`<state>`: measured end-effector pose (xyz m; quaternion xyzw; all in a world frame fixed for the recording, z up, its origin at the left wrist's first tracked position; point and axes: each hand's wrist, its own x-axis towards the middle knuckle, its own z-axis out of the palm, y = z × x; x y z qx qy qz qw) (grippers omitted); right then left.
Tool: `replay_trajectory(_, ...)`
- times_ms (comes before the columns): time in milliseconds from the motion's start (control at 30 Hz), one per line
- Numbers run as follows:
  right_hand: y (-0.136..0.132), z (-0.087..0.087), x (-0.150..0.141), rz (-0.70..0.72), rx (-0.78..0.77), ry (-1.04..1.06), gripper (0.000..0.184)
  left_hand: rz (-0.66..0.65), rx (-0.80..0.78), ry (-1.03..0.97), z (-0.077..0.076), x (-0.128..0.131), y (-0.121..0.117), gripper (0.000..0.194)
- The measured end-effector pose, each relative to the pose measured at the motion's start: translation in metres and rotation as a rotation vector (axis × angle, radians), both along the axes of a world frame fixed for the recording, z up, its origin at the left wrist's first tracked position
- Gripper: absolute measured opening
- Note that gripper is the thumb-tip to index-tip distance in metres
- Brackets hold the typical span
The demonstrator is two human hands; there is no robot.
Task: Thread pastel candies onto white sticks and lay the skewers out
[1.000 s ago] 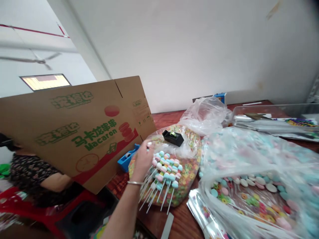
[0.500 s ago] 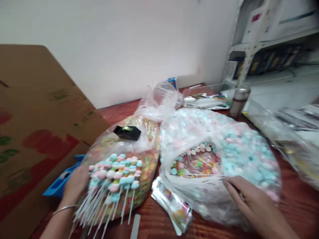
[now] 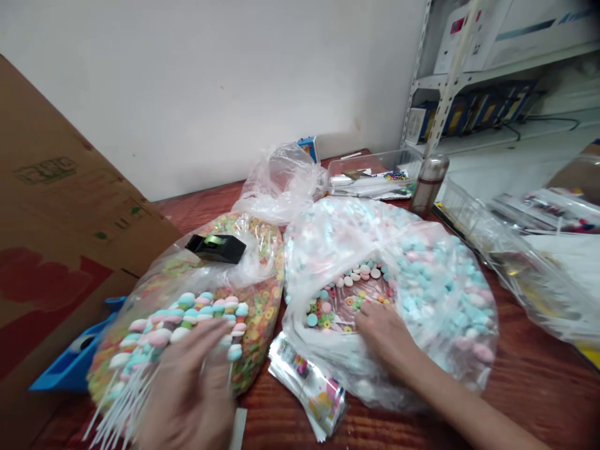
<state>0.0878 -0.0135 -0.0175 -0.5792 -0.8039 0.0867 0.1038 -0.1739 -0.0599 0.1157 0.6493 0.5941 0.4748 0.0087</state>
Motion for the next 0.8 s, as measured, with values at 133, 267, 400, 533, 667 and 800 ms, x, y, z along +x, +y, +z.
replay_trajectory(133,-0.018,-0.014,-0.001,0.012,-0.025,0.001,0.020,-0.293,-0.366,-0.074,-0.049,0.069,0.034,0.024)
replay_trajectory(267,-0.035,-0.012,0.008,-0.034,-0.040,0.020,0.021,-0.409,-0.659,-0.014,-0.091,0.090,0.076,0.029)
replay_trajectory(400,-0.034,0.000,0.030,-0.189,-0.164,0.143,0.016,-0.276,-0.598,0.084,-0.108,0.091,0.096,0.032)
replay_trajectory(533,-0.027,-0.001,0.057,-0.396,-0.299,0.295,0.017,-0.340,-0.543,0.117,-0.106,0.105,0.102,0.034)
replay_trajectory(667,-0.026,-0.015,0.071,-0.461,-0.289,0.483,0.019,-0.513,-0.542,0.291,-0.102,0.140,0.118,0.031)
replay_trajectory(800,-0.026,-0.022,0.070,-0.502,-0.237,0.688,0.023,-0.524,-0.624,0.444,-0.098,0.180,0.153,0.025)
